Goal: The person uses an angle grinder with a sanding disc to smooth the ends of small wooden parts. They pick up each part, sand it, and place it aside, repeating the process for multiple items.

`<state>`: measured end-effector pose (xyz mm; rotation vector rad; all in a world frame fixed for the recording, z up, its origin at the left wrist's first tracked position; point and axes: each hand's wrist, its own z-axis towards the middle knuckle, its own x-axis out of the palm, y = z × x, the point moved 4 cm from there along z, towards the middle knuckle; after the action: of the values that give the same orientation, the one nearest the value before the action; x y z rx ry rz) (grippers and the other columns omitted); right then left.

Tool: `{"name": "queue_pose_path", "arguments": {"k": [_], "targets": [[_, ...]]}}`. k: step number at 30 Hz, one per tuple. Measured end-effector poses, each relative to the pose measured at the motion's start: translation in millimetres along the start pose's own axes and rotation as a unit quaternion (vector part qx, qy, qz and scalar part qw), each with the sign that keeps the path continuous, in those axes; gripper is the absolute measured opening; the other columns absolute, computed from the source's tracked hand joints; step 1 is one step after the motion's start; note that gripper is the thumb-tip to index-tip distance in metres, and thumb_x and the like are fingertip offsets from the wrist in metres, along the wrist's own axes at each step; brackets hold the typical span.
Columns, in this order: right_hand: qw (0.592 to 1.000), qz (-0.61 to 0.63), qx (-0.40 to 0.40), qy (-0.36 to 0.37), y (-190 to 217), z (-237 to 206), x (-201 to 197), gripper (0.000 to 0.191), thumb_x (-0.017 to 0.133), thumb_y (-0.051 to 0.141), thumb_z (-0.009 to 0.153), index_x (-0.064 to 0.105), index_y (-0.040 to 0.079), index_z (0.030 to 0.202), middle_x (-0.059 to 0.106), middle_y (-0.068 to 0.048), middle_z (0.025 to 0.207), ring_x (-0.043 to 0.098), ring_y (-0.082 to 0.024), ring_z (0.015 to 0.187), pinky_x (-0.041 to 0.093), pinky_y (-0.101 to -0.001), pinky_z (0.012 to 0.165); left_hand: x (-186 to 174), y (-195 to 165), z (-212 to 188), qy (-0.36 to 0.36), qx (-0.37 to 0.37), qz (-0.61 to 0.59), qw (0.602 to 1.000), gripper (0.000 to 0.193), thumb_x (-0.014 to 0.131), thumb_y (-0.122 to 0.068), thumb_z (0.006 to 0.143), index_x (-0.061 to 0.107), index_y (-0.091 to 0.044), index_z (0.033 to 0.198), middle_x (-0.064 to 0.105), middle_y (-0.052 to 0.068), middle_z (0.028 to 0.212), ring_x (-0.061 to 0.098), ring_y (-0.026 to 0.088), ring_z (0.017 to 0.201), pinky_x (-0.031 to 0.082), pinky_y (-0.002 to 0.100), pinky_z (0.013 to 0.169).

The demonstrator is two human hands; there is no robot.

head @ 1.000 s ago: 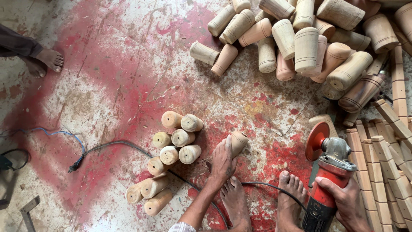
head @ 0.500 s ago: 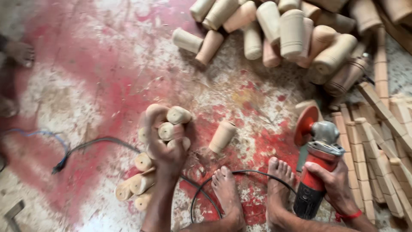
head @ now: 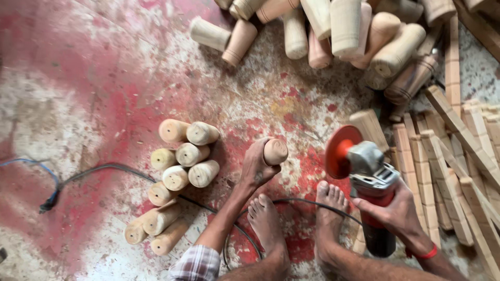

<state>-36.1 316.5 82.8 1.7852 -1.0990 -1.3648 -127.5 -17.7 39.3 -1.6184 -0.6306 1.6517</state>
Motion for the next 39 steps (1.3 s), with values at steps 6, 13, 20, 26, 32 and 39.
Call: {"name": "queue_pose_path", "arguments": {"k": [6,13,20,26,32,39], "targets": [[0.996,-0.06,-0.007,0.073,23.6,-7.2,4.8,0.084,0.092,0.028,0.056,0.054,-0.005,0.124,0.073,-0.018,0.104,0.078,-0.026,0.091,0.067,-0.0365,0.082,10.8,-36.7,-11.5,0.001,0.093,-0.124,0.988,0.076,0.093,-0.015,0.066,0.057,-0.01,0.132,0.066,0.012,0.125,0.064,0.031,0.121,0.05,0.046,0.107],[0.994,-0.076,-0.017,0.075,48.6,-10.3,5.8,0.079,0.093,0.028,0.056,0.056,-0.003,0.12,0.075,-0.016,0.101,0.079,-0.025,0.089,0.066,-0.0361,0.082,2.1,-56.0,-9.2,-0.005,0.132,-0.112,0.985,0.076,0.092,-0.016,0.067,0.054,-0.009,0.133,0.065,0.012,0.126,0.061,0.032,0.124,0.047,0.046,0.11],[0.995,-0.068,-0.039,0.068,58.8,-9.5,5.6,0.087,0.092,0.028,0.056,0.053,-0.001,0.129,0.075,-0.015,0.103,0.077,-0.024,0.092,0.064,-0.0359,0.082,-1.6,-56.1,-11.9,-0.018,0.132,-0.11,0.985,0.072,0.092,-0.017,0.07,0.056,-0.01,0.131,0.065,0.012,0.124,0.063,0.033,0.122,0.048,0.046,0.108],[0.997,-0.034,-0.013,0.075,50.8,-8.7,3.8,0.081,0.093,0.026,0.055,0.056,-0.002,0.122,0.075,-0.016,0.104,0.078,-0.026,0.092,0.065,-0.0373,0.084,0.0,-47.2,-8.5,-0.018,0.075,-0.16,0.984,0.069,0.088,-0.013,0.068,0.057,-0.008,0.129,0.067,0.011,0.122,0.067,0.029,0.113,0.055,0.042,0.1],[0.996,-0.054,0.011,0.066,38.6,-5.9,0.6,0.082,0.092,0.025,0.052,0.057,-0.005,0.12,0.075,-0.019,0.101,0.079,-0.027,0.089,0.067,-0.0376,0.081,2.1,-37.8,-14.9,0.005,-0.009,-0.211,0.977,0.069,0.088,-0.013,0.07,0.055,-0.006,0.13,0.066,0.011,0.12,0.07,0.025,0.112,0.059,0.039,0.099],[0.998,0.005,0.024,0.061,31.5,-6.0,-2.2,0.081,0.092,0.024,0.055,0.057,-0.006,0.121,0.074,-0.02,0.105,0.076,-0.027,0.094,0.063,-0.0397,0.084,-0.1,-39.3,-20.2,0.017,-0.033,-0.227,0.973,0.073,0.088,-0.013,0.069,0.054,-0.005,0.132,0.066,0.011,0.121,0.07,0.023,0.112,0.059,0.037,0.098]]}}
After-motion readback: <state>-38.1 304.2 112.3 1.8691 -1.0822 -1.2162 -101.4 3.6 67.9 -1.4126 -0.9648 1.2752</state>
